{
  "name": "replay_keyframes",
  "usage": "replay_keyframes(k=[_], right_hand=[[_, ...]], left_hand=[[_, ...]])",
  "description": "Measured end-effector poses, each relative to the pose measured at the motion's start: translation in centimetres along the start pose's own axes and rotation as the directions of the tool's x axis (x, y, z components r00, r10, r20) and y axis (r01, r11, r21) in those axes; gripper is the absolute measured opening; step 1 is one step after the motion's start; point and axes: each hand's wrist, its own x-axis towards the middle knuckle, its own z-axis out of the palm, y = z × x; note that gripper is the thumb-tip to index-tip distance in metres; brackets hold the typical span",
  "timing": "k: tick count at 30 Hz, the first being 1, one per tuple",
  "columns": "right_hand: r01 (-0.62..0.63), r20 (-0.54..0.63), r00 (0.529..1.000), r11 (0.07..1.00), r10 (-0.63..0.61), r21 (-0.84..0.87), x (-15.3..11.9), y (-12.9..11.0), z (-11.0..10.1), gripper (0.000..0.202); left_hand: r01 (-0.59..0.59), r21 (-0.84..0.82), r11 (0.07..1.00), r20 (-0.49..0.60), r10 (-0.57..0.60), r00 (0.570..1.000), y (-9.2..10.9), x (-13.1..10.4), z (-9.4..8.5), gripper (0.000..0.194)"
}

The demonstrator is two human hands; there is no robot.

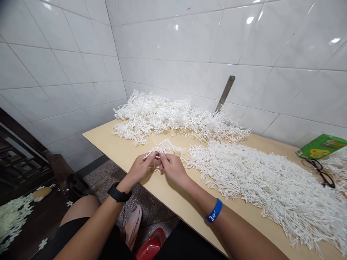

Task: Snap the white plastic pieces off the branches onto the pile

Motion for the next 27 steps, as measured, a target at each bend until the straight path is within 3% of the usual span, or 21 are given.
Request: replay_keyframes(k=[2, 5, 7, 9, 14, 18, 22, 24, 26, 27], right_hand=[[0.079, 0.027, 0.997, 0.983, -0.075, -0.167, -0.9, -0.5, 0.6, 0.047], [0.226, 0.115, 0.974, 0.870, -0.195, -0.437, -1.9, -1.2, 1.5, 0.039], [0.264, 0.170, 0.964, 0.788, -0.204, -0.556, -2.3, -1.4, 1.4, 0.033], [0.220, 0.160, 0.975, 0.752, -0.154, -0.622, -2.3, -1.6, 0.7, 0.030], [0.103, 0.058, 0.994, 0.682, -0.089, -0.724, -2.6, -1.0, -3.6, 0.027], [0.048, 0.017, 0.998, 0.564, -0.060, -0.825, -3.1, 0.3, -7.0, 0.026], [0.037, 0.013, 0.998, 0.470, -0.055, -0.882, -3.6, 1.4, -8.6, 0.032], [0.032, -0.033, 0.993, 0.531, -0.112, -0.847, -3.8, 1.3, -8.2, 0.041], [0.013, -0.100, 0.989, 0.736, -0.109, -0.676, -4.0, 0.8, -6.8, 0.045], [-0.011, -0.107, 0.993, 0.861, -0.050, -0.508, -4.1, 0.5, -5.8, 0.044]], left_hand=[[0.078, -0.138, 0.987, -0.130, -0.096, 0.987, -0.4, 0.1, -0.2, 0.041], [0.116, -0.314, 0.942, -0.337, -0.224, 0.915, -1.3, 0.5, -0.4, 0.040], [0.121, -0.387, 0.914, -0.333, -0.261, 0.906, -1.6, 0.9, -0.4, 0.038], [0.130, -0.431, 0.893, -0.281, -0.270, 0.921, -1.7, 1.1, -0.3, 0.038], [0.082, -0.503, 0.861, -0.324, -0.276, 0.905, -1.5, 1.1, -0.1, 0.040], [0.083, -0.478, 0.875, -0.320, -0.261, 0.911, -1.1, 1.0, -0.1, 0.039], [0.083, -0.490, 0.868, -0.301, -0.258, 0.918, -0.9, 0.9, -0.1, 0.040], [0.094, -0.495, 0.864, -0.283, -0.262, 0.923, -0.8, 0.9, -0.1, 0.039], [0.097, -0.487, 0.868, -0.271, -0.256, 0.928, -0.7, 0.8, -0.1, 0.040], [0.099, -0.478, 0.873, -0.263, -0.249, 0.932, -0.8, 0.8, -0.1, 0.040]])
